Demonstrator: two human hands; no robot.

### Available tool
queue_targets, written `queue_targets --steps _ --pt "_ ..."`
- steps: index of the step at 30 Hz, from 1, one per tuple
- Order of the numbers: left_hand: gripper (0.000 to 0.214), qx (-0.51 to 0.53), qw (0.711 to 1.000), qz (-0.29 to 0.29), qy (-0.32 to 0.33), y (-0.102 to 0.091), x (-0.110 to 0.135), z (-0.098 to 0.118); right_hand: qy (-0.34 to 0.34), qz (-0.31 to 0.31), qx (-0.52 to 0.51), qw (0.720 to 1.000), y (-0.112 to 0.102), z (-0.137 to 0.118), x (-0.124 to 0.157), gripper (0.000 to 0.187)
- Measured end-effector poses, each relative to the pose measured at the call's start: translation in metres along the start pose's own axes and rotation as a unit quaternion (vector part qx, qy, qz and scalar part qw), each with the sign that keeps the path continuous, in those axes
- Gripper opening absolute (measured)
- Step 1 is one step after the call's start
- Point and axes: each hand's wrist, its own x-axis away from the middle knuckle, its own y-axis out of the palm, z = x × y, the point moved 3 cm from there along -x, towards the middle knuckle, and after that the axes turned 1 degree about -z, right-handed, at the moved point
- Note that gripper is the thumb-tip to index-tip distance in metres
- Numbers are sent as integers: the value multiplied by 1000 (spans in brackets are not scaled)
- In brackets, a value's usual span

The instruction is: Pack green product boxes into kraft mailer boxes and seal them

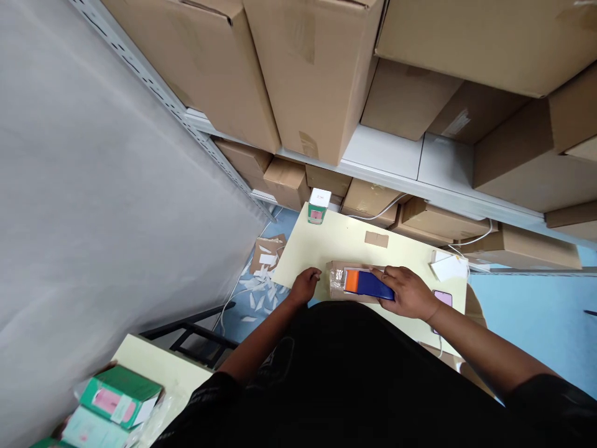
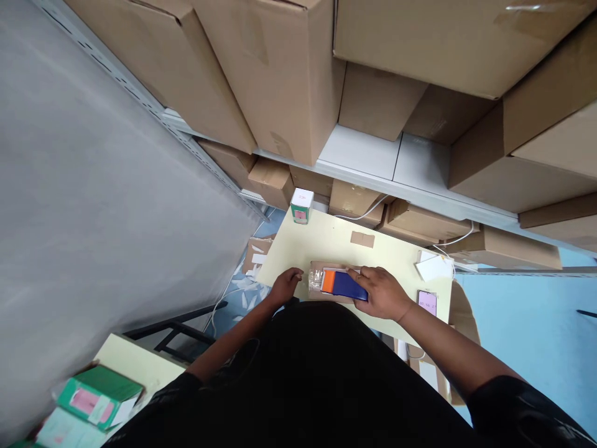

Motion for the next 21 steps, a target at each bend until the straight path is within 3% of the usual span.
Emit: queue_targets --steps 6,9,12,15,18,21 --pt "28 -76 992 -59 83 29 -12 4 8 8 3 1000 1 -3 -5 68" --pt "47 -103 991 -39 79 33 -16 0 14 13 8 1000 1 -3 -4 68" --pt "63 -126 990 -14 61 24 -18 -6 22 11 11 1000 3 -3 -2 69" --pt "71 -143 982 -22 122 1 -12 4 29 5 12 1000 6 -3 1 71" --pt "98 -202 941 -57 264 -15 1 33 35 3 14 999 7 -4 2 71" --pt "131 -292 884 -113 347 -7 8 62 42 -9 18 999 8 -6 0 69"
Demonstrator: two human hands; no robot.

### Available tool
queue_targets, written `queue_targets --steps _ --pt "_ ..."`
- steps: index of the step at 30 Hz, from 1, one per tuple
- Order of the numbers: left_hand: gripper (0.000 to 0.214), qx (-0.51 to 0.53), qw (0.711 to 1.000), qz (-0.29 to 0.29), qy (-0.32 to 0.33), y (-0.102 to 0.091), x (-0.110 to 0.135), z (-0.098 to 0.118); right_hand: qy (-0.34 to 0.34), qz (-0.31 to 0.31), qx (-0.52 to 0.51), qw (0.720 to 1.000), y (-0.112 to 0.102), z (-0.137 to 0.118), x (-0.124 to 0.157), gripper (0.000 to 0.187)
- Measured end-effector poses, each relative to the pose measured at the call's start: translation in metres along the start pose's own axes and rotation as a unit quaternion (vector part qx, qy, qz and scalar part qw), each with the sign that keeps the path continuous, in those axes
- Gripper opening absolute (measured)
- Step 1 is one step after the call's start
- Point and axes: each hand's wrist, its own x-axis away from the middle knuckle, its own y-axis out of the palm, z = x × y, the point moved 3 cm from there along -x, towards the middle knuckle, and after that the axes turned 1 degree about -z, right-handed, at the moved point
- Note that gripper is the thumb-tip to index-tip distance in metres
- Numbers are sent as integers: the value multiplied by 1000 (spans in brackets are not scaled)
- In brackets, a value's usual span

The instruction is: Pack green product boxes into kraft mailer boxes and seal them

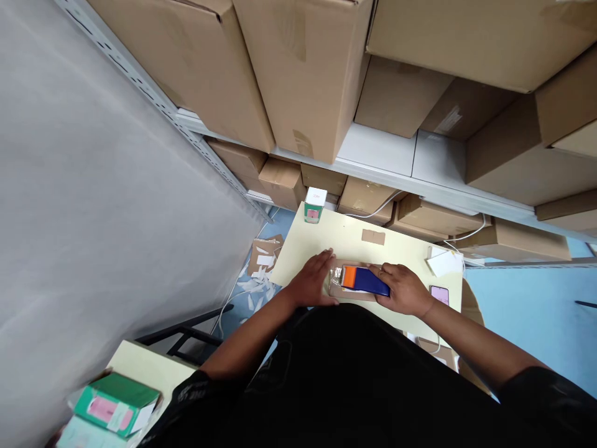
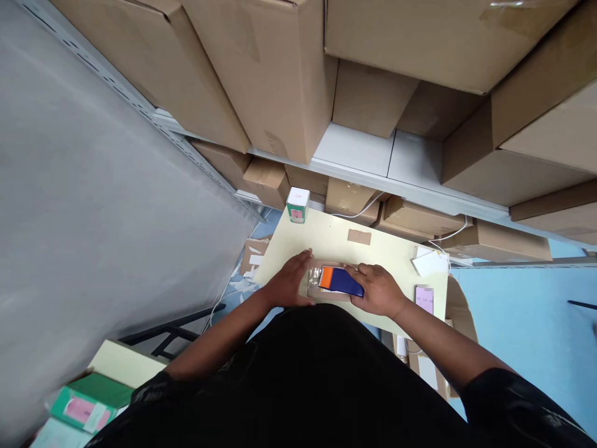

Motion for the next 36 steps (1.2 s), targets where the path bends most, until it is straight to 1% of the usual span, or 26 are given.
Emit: queue_targets --steps 1,3,6,8,11,14,17,20,25,30,34,36 --pt "133 -27 999 -17 13 1 -7 7 2 -5 2 1000 0 -1 -1 69" --pt "133 -71 997 -39 19 8 -20 17 6 -14 6 1000 0 -2 -3 68" --pt "130 -106 993 -43 11 15 -31 20 13 -30 18 999 -3 -3 -8 68" --pt "130 -111 993 -42 18 14 -34 17 20 -48 27 998 -6 -4 -12 69" --pt "129 -106 993 -43 42 3 -39 6 28 -73 25 997 -12 -4 -18 72" --pt "125 -98 992 -49 64 -8 -45 -5 33 -88 9 996 -16 -3 -21 75" --pt "123 -94 993 -46 62 -16 -48 -12 31 -91 -4 995 -19 4 -18 75" --pt "122 -91 994 -42 47 -21 -47 -17 31 -81 -5 996 -22 15 -7 75" --pt "122 -81 995 -47 41 -23 -47 -18 32 -82 29 996 -31 40 22 76" --pt "121 -79 995 -48 43 -23 -49 -17 35 -70 55 995 -39 71 54 72" --pt "123 -75 995 -56 35 -21 -49 -20 37 -75 69 994 -40 98 83 73" --pt "123 -74 995 -61 29 -20 -49 -22 50 -84 70 993 -39 111 97 73"
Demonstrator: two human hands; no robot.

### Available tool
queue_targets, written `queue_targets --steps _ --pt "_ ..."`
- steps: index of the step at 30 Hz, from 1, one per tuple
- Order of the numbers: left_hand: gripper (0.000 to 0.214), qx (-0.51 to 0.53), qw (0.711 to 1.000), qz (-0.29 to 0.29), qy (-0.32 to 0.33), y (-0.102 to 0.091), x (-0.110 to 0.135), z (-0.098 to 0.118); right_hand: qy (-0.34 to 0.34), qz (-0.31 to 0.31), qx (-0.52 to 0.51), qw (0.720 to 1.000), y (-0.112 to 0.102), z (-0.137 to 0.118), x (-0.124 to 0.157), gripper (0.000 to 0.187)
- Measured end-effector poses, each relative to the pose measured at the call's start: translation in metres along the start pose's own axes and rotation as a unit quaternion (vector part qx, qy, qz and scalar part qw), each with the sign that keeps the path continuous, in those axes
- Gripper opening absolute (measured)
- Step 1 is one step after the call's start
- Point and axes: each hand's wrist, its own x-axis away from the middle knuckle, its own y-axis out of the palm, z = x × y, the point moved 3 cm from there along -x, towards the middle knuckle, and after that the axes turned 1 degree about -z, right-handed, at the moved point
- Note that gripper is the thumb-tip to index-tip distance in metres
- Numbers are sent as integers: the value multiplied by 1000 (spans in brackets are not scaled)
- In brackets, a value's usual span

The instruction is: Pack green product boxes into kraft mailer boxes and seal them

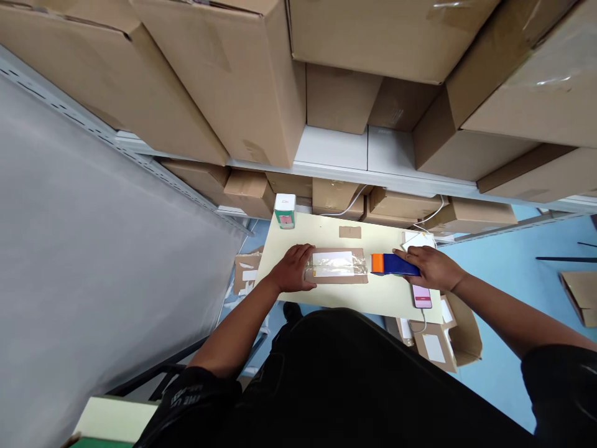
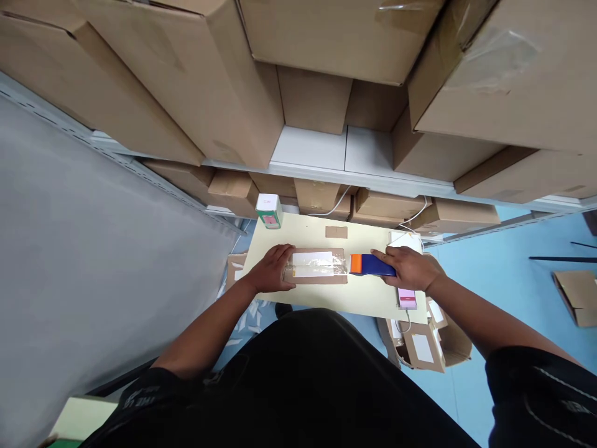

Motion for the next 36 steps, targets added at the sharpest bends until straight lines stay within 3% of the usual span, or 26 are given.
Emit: queue_targets --steps 5,14,21,27,34,36 --pt "122 0 1000 -7 -7 1 -1 -1 58 -50 2 997 10 21 21 74" --pt "124 5 1000 -16 -13 2 -1 -1 63 -54 -3 997 22 32 37 71" --pt "123 5 1000 -17 -6 1 -4 1 15 -101 42 994 29 3 -16 66" --pt "123 6 1000 -11 -4 2 -3 4 2 -137 34 990 20 -24 -62 70" --pt "123 13 1000 -9 10 3 -3 -1 72 -162 -30 984 20 -41 -108 43" --pt "124 14 1000 -5 11 2 -4 -1 110 -200 -44 973 26 -47 -116 37"
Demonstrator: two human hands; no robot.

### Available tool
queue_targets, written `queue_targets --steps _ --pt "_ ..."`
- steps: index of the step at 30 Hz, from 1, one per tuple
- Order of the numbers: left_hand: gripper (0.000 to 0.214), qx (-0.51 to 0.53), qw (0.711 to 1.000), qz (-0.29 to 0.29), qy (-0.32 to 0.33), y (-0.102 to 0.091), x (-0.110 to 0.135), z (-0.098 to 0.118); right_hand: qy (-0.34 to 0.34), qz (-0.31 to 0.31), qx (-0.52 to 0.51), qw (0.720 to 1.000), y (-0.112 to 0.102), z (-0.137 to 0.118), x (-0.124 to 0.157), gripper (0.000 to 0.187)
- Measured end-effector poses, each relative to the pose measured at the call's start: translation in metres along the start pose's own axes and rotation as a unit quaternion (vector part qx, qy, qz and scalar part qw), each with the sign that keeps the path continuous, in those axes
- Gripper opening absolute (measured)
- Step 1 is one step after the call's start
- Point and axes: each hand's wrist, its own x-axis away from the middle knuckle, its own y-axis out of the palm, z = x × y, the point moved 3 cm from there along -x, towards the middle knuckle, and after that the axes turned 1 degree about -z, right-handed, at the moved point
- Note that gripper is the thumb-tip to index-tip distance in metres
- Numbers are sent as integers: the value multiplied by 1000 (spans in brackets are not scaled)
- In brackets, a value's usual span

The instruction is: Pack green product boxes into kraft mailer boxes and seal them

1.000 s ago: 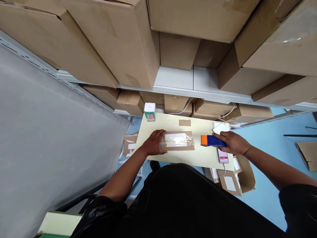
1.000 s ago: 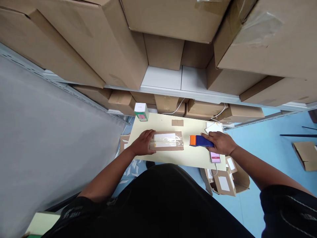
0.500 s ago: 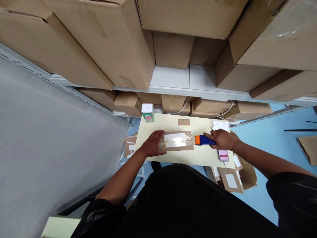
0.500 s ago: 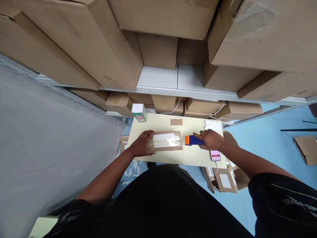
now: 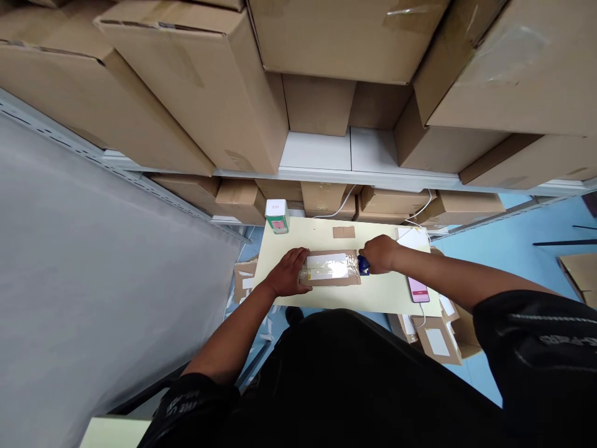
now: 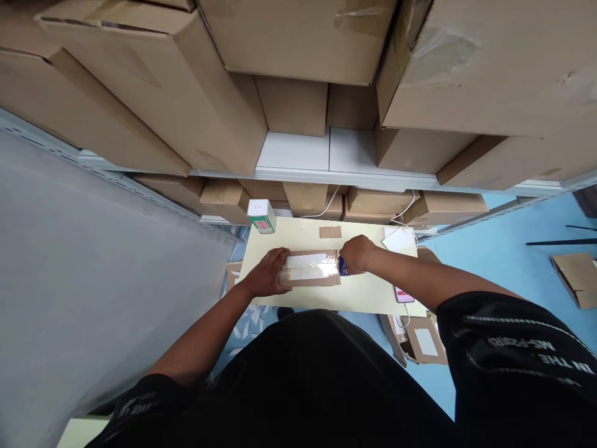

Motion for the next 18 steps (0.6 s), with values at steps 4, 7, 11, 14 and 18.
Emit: queue_targets --steps 4,7,11,14,18 --pt "123 -1 1000 -1 -5 -2 -1 1 54 -130 -5 990 17 -12 0 31" --pt "124 -3 1000 -5 -8 -2 0 2 79 -90 -22 993 29 -4 16 33" --pt "127 5 1000 -12 -21 -1 1 0 179 11 -77 981 56 28 48 56" --pt "129 17 999 -22 -23 -1 3 -3 257 154 -57 952 80 37 60 58" --pt "123 36 999 -22 -15 -2 5 -5 302 226 -29 926 119 22 41 64"
